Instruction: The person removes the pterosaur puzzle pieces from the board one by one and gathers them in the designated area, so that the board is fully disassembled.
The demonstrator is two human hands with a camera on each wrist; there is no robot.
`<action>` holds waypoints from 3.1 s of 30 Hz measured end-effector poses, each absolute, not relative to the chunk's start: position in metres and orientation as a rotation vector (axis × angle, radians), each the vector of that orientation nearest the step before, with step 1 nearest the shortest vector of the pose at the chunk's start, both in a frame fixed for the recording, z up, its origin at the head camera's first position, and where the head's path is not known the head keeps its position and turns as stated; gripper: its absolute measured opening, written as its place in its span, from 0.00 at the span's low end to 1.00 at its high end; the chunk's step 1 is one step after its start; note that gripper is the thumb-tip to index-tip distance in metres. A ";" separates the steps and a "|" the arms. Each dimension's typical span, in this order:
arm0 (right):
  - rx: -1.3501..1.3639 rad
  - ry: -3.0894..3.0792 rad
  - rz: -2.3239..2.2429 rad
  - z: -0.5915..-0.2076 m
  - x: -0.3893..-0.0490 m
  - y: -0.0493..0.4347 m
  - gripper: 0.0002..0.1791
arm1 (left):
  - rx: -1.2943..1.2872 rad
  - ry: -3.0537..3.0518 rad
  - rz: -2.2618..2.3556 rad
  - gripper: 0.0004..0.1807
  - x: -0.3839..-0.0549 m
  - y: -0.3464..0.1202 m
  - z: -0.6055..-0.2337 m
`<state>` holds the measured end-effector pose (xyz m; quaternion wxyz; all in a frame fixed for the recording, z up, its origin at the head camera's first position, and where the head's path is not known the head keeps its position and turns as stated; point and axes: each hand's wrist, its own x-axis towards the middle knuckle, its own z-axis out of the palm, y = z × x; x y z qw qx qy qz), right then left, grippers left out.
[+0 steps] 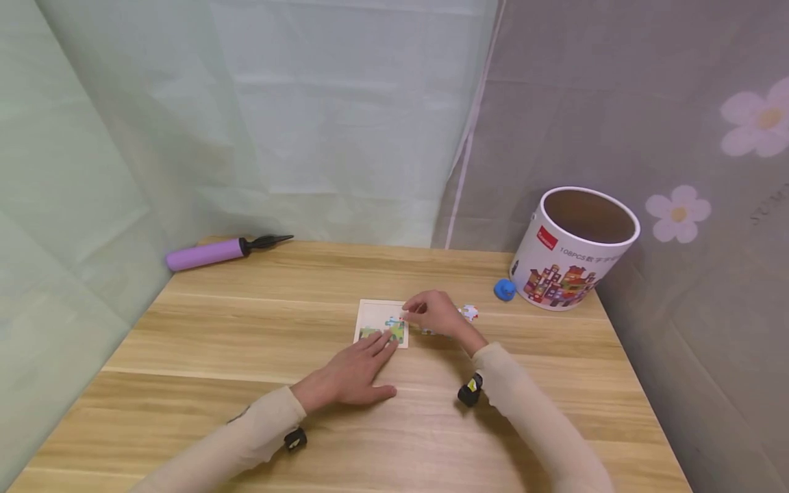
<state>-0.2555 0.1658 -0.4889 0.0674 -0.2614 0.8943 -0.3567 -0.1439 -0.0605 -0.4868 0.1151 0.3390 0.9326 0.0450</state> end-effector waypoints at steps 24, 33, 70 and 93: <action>-0.857 2.682 -0.974 -0.496 -0.262 0.142 0.07 | 1.019 2.724 0.102 0.48 -0.146 -0.061 -0.490; -0.879 2.701 -0.937 -0.496 -0.259 0.140 0.07 | 1.011 2.718 0.102 0.48 -0.146 -0.061 -0.488; -0.769 2.687 -1.017 -0.493 -0.258 0.137 0.05 | 1.018 2.711 0.096 0.48 -0.146 -0.061 -0.486; -0.733 2.673 -1.092 -0.493 -0.260 0.140 0.06 | 0.993 2.713 0.090 0.48 -0.145 -0.060 -0.485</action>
